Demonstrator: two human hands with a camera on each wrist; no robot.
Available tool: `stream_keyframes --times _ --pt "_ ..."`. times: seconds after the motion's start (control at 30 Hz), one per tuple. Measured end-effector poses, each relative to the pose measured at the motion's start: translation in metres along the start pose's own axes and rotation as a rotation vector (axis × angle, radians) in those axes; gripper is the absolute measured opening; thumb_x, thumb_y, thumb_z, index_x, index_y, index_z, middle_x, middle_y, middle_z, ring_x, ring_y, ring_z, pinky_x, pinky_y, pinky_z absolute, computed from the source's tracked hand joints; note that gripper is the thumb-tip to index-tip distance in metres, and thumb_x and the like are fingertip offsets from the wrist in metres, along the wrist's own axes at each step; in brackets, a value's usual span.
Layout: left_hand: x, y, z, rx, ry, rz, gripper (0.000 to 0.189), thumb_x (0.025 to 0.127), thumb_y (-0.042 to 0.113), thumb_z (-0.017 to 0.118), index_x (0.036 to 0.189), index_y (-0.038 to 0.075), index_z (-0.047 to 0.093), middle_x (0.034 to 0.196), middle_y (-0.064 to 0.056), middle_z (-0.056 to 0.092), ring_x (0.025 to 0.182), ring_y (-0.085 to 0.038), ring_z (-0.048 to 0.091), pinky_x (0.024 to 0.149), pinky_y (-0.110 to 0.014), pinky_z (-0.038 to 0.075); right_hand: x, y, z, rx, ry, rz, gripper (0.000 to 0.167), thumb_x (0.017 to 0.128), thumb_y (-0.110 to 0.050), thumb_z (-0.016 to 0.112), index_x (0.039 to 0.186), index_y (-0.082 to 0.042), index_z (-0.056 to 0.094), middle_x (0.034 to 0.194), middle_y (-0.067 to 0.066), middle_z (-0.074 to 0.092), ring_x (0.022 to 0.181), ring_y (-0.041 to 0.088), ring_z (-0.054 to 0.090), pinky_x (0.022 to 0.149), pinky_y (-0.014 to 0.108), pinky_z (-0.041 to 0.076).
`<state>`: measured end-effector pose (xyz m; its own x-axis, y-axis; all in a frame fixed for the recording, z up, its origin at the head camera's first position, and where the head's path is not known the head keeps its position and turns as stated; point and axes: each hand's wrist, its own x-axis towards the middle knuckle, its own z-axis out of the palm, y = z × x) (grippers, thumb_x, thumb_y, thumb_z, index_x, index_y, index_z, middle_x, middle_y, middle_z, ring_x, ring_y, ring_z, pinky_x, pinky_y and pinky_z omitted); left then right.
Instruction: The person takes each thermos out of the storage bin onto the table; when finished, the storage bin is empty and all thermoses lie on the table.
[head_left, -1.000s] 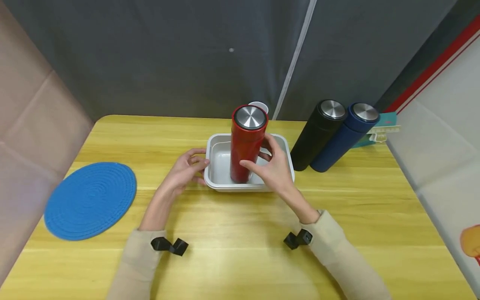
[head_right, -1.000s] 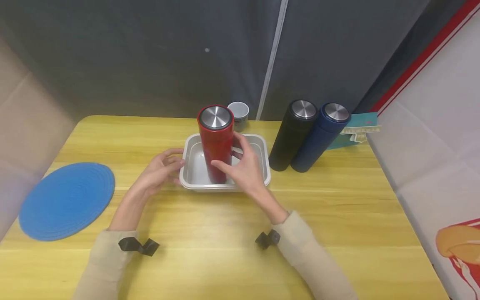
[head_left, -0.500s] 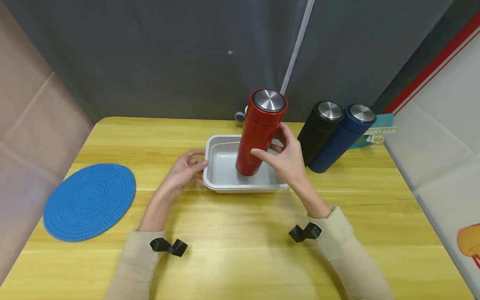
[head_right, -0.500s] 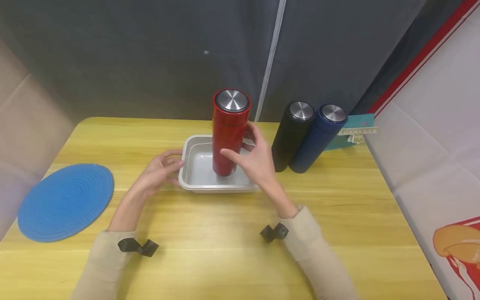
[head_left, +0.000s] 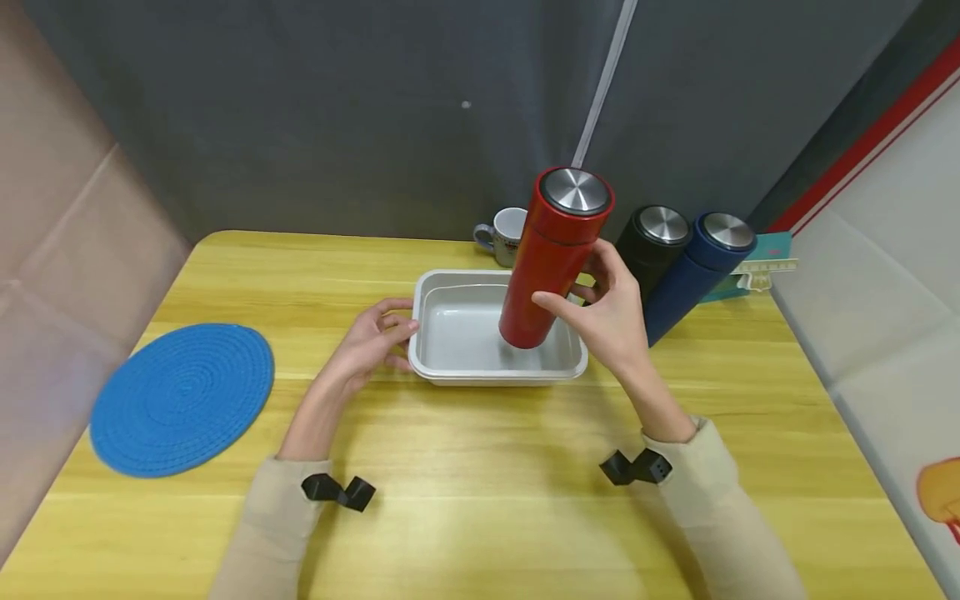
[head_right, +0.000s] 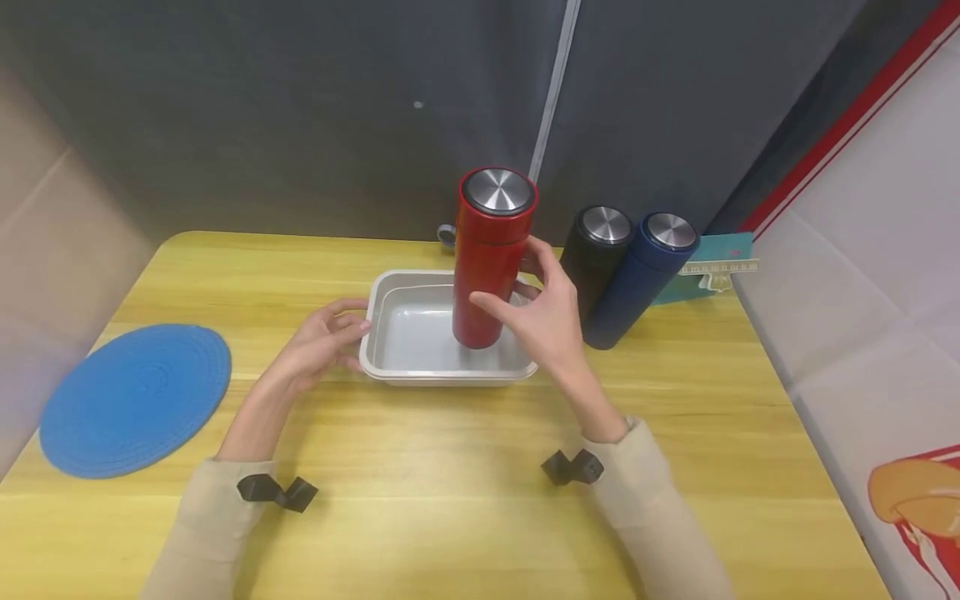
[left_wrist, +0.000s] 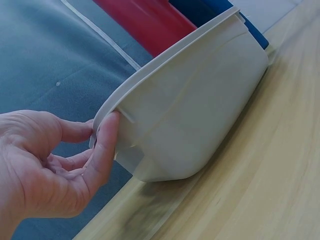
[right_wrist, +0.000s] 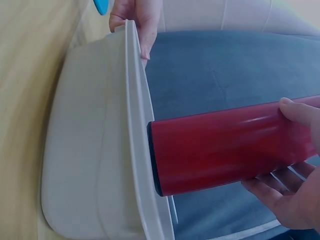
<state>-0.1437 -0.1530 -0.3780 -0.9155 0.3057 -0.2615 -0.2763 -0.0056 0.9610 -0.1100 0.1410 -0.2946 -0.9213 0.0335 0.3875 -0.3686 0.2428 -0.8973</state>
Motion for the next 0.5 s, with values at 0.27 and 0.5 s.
stream_keyframes --times 0.27,0.5 --pt "-0.001 0.0 0.0 -0.001 0.012 -0.011 0.046 0.097 0.006 0.056 0.14 0.003 0.039 0.117 -0.026 0.055 0.073 -0.021 0.061 0.054 -0.029 0.059 -0.003 -0.009 -0.017 0.0 0.034 0.024 0.062 0.075 0.002 0.08 0.13 -0.006 0.054 0.117 0.007 0.061 0.103 0.021 0.059 0.085 0.024 0.055" --pt "-0.003 0.001 -0.002 -0.004 0.016 -0.011 0.046 0.098 0.006 0.056 0.14 0.003 0.039 0.121 -0.03 0.052 0.073 -0.021 0.061 0.055 -0.03 0.06 -0.005 -0.011 -0.031 0.046 0.049 -0.011 0.062 0.073 0.007 0.08 0.129 -0.007 0.056 0.117 0.009 0.061 0.103 0.024 0.059 0.084 0.022 0.055"
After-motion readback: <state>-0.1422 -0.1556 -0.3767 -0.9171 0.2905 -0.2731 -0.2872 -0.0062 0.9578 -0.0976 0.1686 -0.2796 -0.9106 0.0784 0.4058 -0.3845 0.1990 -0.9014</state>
